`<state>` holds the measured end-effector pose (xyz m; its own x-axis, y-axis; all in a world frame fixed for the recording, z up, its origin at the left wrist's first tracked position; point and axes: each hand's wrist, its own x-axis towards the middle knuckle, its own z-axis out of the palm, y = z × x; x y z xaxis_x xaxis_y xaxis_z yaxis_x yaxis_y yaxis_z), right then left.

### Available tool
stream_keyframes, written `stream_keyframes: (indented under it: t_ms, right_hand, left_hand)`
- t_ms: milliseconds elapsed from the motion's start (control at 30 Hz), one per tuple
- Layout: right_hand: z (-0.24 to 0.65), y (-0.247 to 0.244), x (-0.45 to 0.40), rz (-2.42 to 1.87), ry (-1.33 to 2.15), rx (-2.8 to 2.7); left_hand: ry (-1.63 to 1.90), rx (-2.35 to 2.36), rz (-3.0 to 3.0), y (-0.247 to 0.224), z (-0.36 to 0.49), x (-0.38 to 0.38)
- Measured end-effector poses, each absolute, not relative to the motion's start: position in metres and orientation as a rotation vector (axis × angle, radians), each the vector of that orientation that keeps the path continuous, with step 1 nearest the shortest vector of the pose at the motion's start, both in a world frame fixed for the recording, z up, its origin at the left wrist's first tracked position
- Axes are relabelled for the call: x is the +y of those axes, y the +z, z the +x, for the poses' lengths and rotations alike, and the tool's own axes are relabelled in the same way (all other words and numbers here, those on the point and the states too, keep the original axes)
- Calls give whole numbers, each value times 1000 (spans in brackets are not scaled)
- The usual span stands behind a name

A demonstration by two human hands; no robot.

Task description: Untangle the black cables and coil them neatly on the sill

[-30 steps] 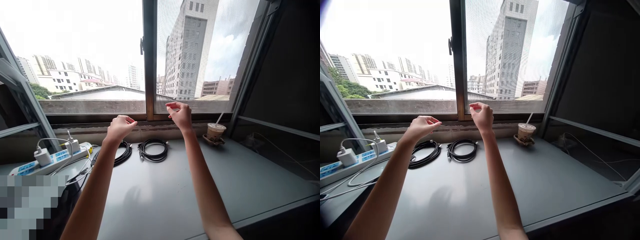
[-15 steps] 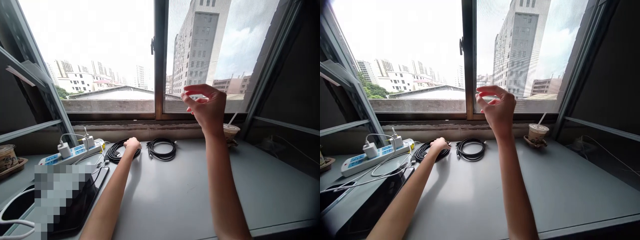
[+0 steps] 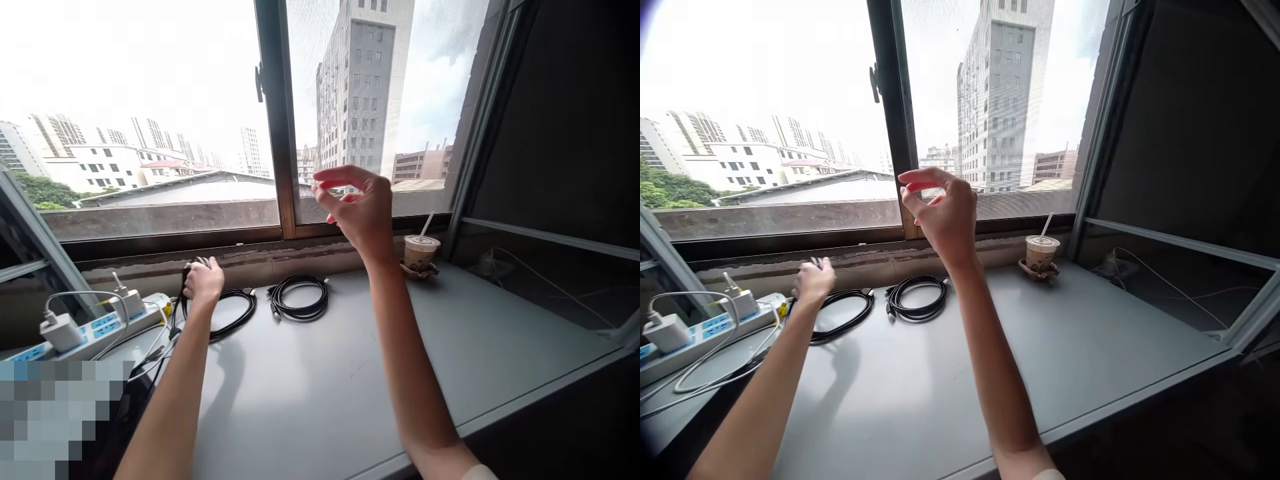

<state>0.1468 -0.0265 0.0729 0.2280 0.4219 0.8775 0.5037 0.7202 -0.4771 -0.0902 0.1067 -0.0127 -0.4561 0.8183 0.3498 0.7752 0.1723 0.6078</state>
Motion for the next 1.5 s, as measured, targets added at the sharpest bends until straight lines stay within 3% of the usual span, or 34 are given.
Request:
stream_keyframes:
  t_ms: [167,267,333,467,600,1067,1500]
  right_hand:
    - [145,73,-26,-906,-1,-1452]
    - [140,71,-25,-916,51,-1513]
    - [135,69,-24,-910,90,-1558]
    - [118,66,-28,-876,151,-1671]
    - [104,65,-34,-854,208,-1813]
    - [104,67,-39,-904,162,-1690]
    - [110,70,-27,-708,597,-1486]
  left_hand:
    - [1752,2169,1524,27,-96,76]
    - [2028,1697,1469,55,-86,62]
    - [2093,1173,1423,69,-74,50]
    - [1929,728,1472,80,-44,18]
    - [1721,710,1613,77,-20,-3]
    - [1721,690,1626,63,3,-6]
    - [1791,754,1797,71,-10,-10]
